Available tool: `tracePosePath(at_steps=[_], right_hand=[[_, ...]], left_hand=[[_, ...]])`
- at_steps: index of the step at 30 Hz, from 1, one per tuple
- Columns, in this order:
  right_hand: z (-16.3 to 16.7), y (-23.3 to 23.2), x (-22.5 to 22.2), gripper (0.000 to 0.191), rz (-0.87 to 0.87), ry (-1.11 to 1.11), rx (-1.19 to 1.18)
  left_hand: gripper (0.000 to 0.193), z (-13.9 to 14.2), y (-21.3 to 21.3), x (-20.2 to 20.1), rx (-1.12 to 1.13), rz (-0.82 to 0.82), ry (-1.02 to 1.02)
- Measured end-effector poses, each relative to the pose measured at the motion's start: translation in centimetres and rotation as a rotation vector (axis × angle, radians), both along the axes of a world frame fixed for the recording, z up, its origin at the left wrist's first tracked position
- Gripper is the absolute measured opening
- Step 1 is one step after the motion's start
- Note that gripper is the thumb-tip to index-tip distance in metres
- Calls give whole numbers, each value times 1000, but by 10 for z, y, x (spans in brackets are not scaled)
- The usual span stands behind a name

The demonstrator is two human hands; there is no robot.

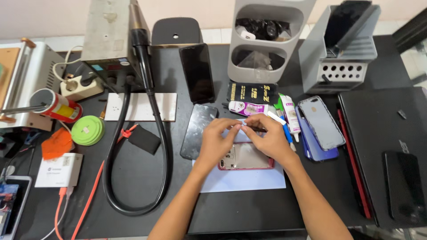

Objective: The person uses tweezers to remove small components from a pink smartphone frame and then applies adhesive from a tube along the inner edge of the frame. The person handles a grey back cover and positions it over the frame before setting it aside.

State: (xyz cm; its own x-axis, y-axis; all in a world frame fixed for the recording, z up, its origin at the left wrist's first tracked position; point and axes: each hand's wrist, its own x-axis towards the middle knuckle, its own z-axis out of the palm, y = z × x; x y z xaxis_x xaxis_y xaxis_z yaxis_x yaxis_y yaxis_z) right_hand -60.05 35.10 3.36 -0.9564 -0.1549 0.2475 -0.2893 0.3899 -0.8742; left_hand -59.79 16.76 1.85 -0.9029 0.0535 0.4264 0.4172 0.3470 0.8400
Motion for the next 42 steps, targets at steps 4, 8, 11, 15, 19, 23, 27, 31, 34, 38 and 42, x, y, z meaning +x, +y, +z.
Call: tracePosePath(at_steps=[4,8,11,15,19,23,27,31,34,38,42], right_hand=[[4,3,-1,15,39,11,69],[7,12,-5,13,40,-20,130],[10,26,-13,13,-152,51,140],[10,45,-21,10,-265,176,131],[4,43,-21,12,-242,179,151],[-2,21,-15,17,-131,99,175],[2,10,-8,22,-193,119,462],[17,26,-12,26,-288,-67,461],[28,51,-15,21,-368,-62,300],[30,87,-15,17,-464,-79,285],[19,102,-17,12,-441,125,361]], left_hand=[[14,-5,-7,-4,130,-101,-188],[20,-12,-9,-9,295,-28,-304],[24,-17,-18,-15,386,53,-381],[30,-24,-28,-24,569,86,-313],[37,-28,-25,-26,503,128,-286],[43,-27,-24,-23,452,137,-375],[36,-24,-22,-24,558,100,-293],[19,-25,-25,-26,633,128,-259],[18,-26,-33,-28,728,152,-323],[20,-28,-43,-30,825,221,-370],[23,-28,-50,-30,849,242,-361]])
